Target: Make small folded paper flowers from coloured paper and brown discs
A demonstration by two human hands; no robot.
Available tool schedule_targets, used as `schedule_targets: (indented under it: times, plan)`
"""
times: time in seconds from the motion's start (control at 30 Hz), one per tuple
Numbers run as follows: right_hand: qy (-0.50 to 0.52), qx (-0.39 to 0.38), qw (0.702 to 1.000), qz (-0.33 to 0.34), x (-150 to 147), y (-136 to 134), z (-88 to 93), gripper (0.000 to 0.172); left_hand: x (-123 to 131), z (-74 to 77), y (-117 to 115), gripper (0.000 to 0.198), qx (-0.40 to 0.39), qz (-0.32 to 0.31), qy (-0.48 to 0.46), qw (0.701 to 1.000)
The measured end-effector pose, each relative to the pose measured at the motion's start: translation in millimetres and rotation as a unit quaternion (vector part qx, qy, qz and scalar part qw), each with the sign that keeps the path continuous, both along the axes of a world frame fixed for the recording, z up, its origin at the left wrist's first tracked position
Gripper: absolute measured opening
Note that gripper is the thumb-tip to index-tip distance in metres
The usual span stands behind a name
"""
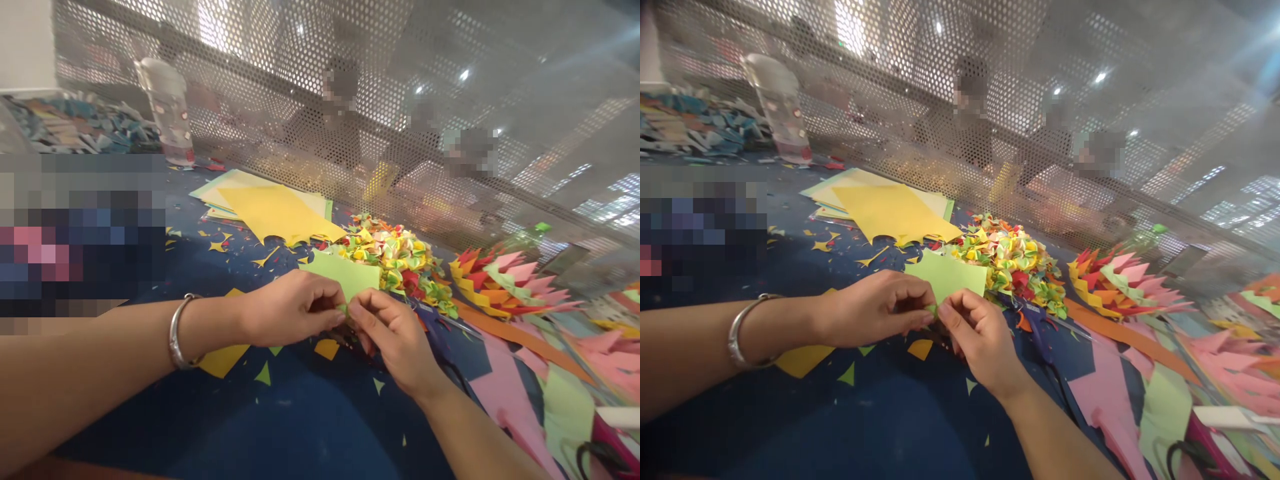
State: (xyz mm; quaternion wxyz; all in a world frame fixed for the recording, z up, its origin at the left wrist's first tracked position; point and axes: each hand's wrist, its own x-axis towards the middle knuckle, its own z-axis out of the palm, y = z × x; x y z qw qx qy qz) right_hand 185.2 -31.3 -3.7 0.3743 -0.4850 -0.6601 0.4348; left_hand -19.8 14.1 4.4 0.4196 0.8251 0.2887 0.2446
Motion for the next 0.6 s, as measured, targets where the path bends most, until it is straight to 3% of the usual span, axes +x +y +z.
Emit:
schedule_targets:
  times: [0.07,0.23,0.3,0.47,0.6]
  plan:
    - [0.016,-0.005,1.000,0.001,-0.8,-0.6,-0.7,0.032,0.2,1.8,-2.7,0.014,0.017,-0.002,-0.007,1.000]
    - [0.036,0.007,0.999,-0.016,-3.3,-0.2,-0.9,0.031,3.9,-2.4,-2.1,0.022,-0.147,-0.024,-0.073,0.986]
    - [0.016,0.018,0.999,-0.025,-3.2,0.9,-0.7,0.031,4.9,-5.0,0.3,0.022,-0.167,-0.019,-0.078,0.983]
    - [-0.047,0.028,0.998,-0.020,-1.9,2.4,-0.4,0.030,2.1,-1.5,1.6,0.016,-0.015,0.043,0.023,0.999]
    - [-0.080,0.046,0.996,-0.020,-0.1,3.3,-0.2,0.029,-2.0,4.1,-3.0,0.018,0.054,0.034,0.072,0.995]
